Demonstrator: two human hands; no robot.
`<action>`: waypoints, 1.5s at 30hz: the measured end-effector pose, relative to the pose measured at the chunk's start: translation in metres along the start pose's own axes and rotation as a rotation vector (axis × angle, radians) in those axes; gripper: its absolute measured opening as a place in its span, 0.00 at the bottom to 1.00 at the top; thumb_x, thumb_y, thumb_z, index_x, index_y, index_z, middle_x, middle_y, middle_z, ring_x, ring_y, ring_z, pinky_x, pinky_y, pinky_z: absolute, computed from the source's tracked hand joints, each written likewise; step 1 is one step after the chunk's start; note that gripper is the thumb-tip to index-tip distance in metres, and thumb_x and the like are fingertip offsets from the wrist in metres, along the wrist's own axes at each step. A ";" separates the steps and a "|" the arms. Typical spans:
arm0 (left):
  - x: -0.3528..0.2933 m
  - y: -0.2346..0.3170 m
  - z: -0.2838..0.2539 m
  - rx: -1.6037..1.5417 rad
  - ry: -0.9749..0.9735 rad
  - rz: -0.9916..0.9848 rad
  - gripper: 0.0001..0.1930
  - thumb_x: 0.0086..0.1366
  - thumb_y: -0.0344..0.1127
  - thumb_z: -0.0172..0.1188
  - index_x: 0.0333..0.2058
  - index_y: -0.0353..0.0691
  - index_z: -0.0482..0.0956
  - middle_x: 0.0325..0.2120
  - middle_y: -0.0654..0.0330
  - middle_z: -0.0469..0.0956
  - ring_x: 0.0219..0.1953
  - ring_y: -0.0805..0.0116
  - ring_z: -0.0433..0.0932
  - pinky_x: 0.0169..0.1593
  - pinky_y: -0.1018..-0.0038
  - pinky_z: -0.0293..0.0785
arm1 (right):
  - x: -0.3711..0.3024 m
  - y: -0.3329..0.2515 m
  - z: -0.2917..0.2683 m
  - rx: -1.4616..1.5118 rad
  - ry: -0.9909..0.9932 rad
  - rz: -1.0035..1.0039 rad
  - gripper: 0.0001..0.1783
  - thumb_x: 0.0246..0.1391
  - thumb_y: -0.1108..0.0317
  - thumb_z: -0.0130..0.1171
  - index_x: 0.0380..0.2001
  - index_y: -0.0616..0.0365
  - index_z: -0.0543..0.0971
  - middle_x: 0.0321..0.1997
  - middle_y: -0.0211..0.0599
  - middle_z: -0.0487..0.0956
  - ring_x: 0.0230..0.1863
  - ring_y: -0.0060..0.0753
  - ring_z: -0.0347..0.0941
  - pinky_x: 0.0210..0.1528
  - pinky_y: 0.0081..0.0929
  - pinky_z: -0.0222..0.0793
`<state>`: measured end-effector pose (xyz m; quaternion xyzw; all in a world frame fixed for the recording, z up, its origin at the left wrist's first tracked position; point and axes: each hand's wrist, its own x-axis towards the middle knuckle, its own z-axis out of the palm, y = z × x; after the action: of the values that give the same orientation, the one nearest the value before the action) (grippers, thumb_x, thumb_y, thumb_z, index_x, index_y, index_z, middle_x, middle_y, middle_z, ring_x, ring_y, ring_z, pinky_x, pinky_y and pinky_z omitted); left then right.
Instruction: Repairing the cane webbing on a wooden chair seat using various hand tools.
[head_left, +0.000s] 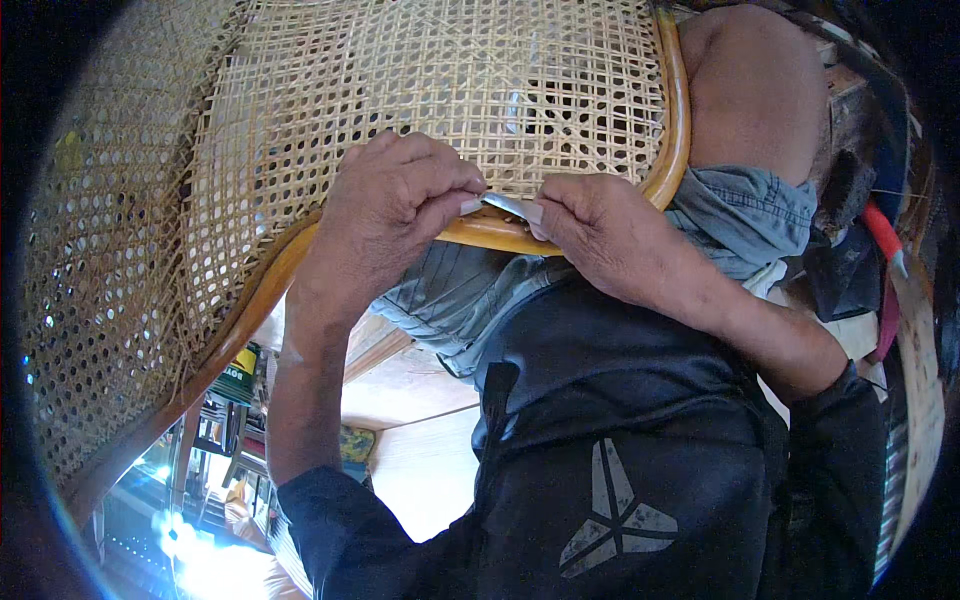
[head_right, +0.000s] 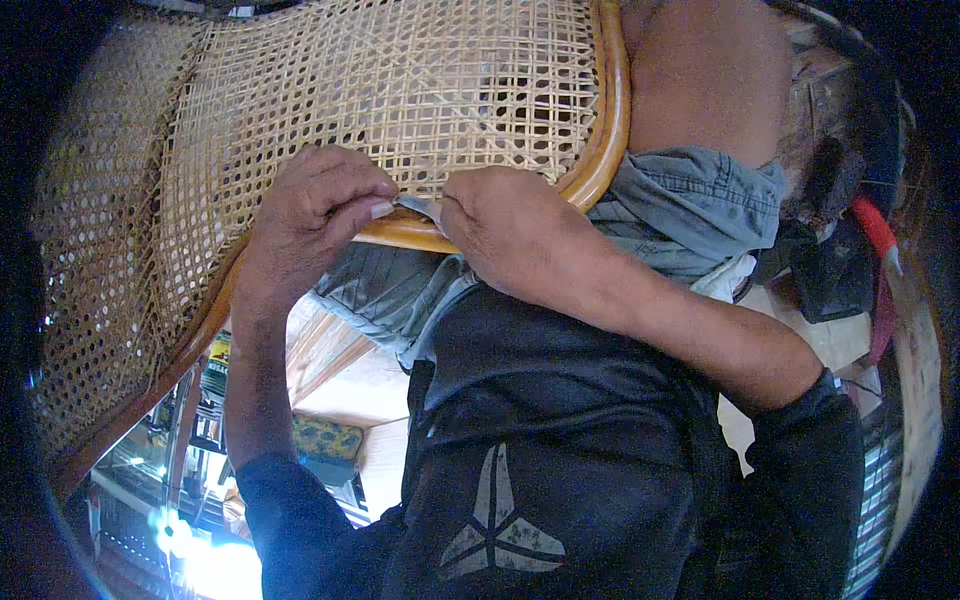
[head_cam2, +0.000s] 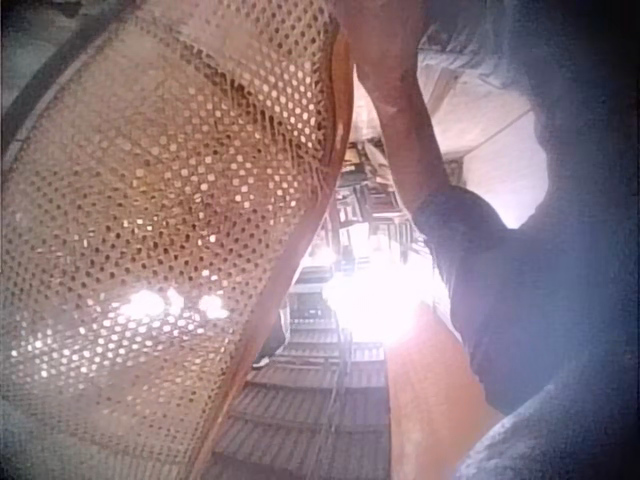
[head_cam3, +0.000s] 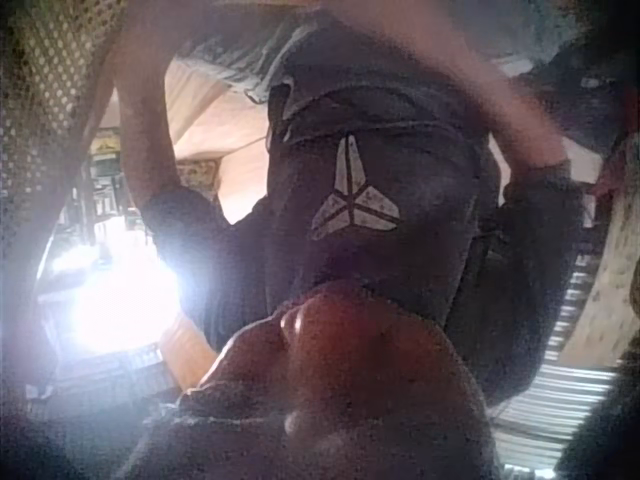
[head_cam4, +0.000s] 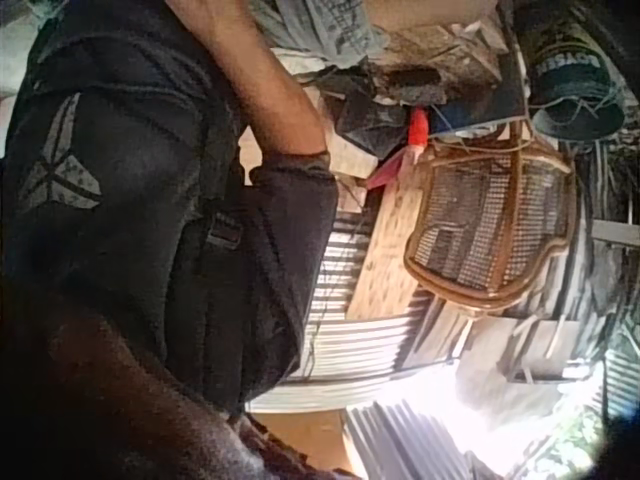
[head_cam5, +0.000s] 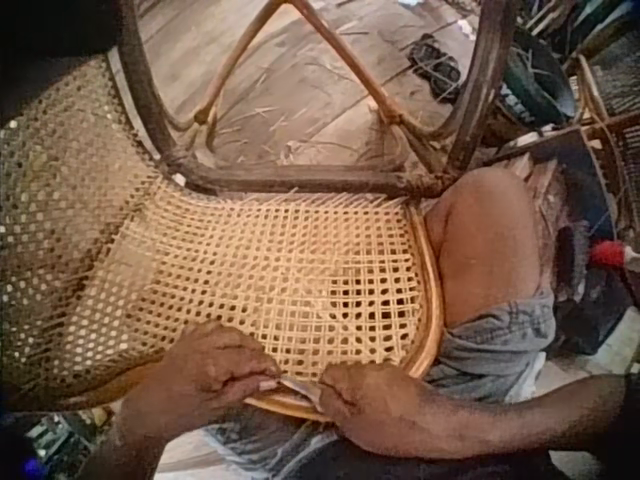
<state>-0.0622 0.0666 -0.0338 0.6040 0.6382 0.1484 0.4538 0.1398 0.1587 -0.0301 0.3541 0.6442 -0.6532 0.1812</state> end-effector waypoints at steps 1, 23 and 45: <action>0.000 0.000 0.002 0.019 0.013 0.006 0.07 0.55 0.34 0.64 0.34 0.45 0.82 0.29 0.65 0.77 0.34 0.66 0.73 0.42 0.68 0.66 | 0.000 0.001 0.000 0.013 0.001 -0.003 0.20 0.60 0.61 0.47 0.25 0.69 0.75 0.25 0.61 0.75 0.31 0.61 0.75 0.36 0.49 0.69; -0.010 0.011 0.017 0.432 0.201 0.225 0.14 0.46 0.31 0.61 0.36 0.44 0.78 0.33 0.64 0.76 0.32 0.65 0.73 0.36 0.67 0.71 | 0.003 0.005 -0.003 0.054 -0.039 0.009 0.19 0.62 0.61 0.47 0.28 0.69 0.75 0.22 0.48 0.74 0.26 0.41 0.72 0.32 0.38 0.68; -0.011 0.027 0.015 0.408 0.122 0.091 0.10 0.53 0.27 0.61 0.36 0.42 0.79 0.36 0.61 0.77 0.37 0.60 0.76 0.42 0.66 0.73 | -0.053 0.040 -0.063 0.402 -0.002 0.176 0.15 0.62 0.59 0.48 0.30 0.59 0.76 0.17 0.19 0.64 0.17 0.13 0.58 0.19 0.15 0.55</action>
<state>-0.0355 0.0570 -0.0175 0.7012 0.6534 0.0728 0.2757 0.2181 0.2042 -0.0169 0.4374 0.4677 -0.7504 0.1637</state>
